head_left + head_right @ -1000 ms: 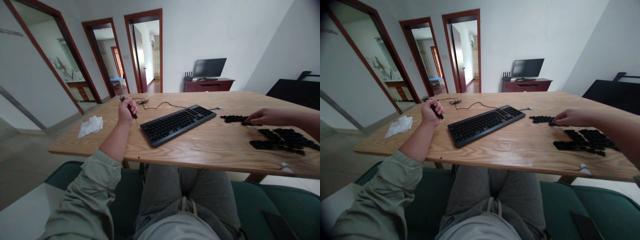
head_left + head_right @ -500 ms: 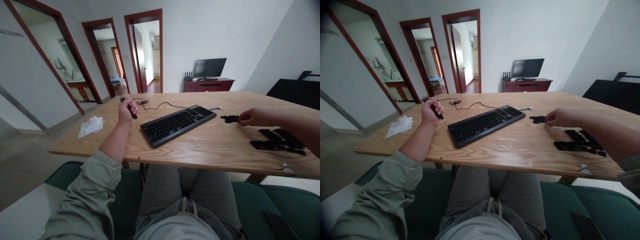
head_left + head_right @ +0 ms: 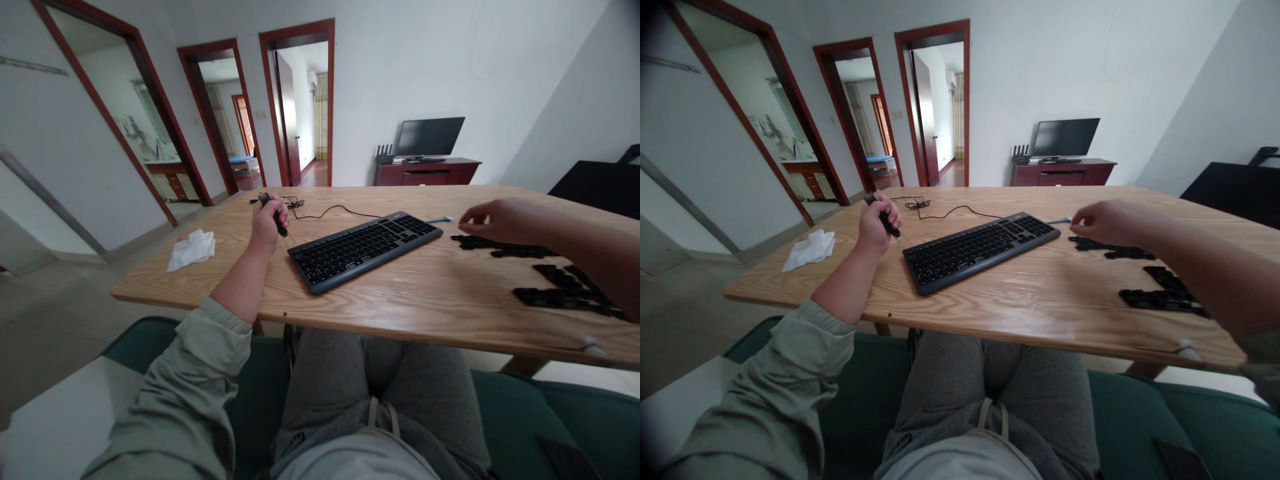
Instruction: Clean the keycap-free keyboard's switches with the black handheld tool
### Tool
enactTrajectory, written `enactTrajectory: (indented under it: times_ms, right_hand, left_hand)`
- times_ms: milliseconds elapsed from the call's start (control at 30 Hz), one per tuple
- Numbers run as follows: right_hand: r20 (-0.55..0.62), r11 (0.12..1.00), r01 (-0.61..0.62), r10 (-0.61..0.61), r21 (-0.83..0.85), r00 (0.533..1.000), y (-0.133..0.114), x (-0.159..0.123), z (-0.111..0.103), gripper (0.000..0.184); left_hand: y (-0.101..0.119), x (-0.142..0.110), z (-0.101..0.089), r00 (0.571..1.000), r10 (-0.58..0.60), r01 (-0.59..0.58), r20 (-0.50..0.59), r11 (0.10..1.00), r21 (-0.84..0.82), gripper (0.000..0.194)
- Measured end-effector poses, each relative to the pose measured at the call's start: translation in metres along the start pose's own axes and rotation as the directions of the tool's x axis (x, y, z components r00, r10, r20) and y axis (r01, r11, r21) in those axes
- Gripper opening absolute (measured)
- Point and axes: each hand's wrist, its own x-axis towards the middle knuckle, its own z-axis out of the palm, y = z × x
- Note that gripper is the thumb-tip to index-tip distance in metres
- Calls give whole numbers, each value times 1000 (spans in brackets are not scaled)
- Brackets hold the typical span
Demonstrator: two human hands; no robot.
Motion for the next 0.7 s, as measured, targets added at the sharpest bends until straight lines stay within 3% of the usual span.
enactTrajectory:
  times_ms: [100, 167, 267, 367, 433, 500, 633, 700]
  right_hand:
    - [-35, 970, 234, -232, 64, 972, -83, -2, -3, 21]
    - [-55, 909, 390, -386, 146, 921, -140, -3, 5, 22]
    - [-139, 751, 546, -537, 370, 832, -213, -3, 26, 30]
    - [-208, 586, 598, -596, 547, 775, -263, 0, 49, 37]
    - [-239, 522, 610, -609, 596, 756, -284, 2, 60, 32]
    - [-275, 498, 602, -581, 624, 766, -294, 3, 68, 28]
    - [-325, 460, 562, -497, 687, 804, -290, 3, 78, 21]
    - [-312, 462, 500, -425, 732, 850, -281, 4, 82, 20]
  left_hand:
    - [1, -2, 4, 993, 81, -91, 85, 987, 129, 20]
    - [4, -2, 5, 985, 58, -94, 163, 971, 221, 19]
    - [10, 2, 8, 966, -12, -86, 258, 927, 364, 13]
    - [15, 5, 11, 931, -55, -111, 361, 899, 423, 10]
    - [17, 4, 11, 899, -105, -94, 425, 902, 421, 11]
    - [17, 2, 7, 868, -147, -81, 475, 901, 426, 14]
    - [17, -2, -15, 863, -128, -85, 488, 916, 391, 31]
    - [15, -1, -28, 861, -254, 28, 440, 889, 458, 35]
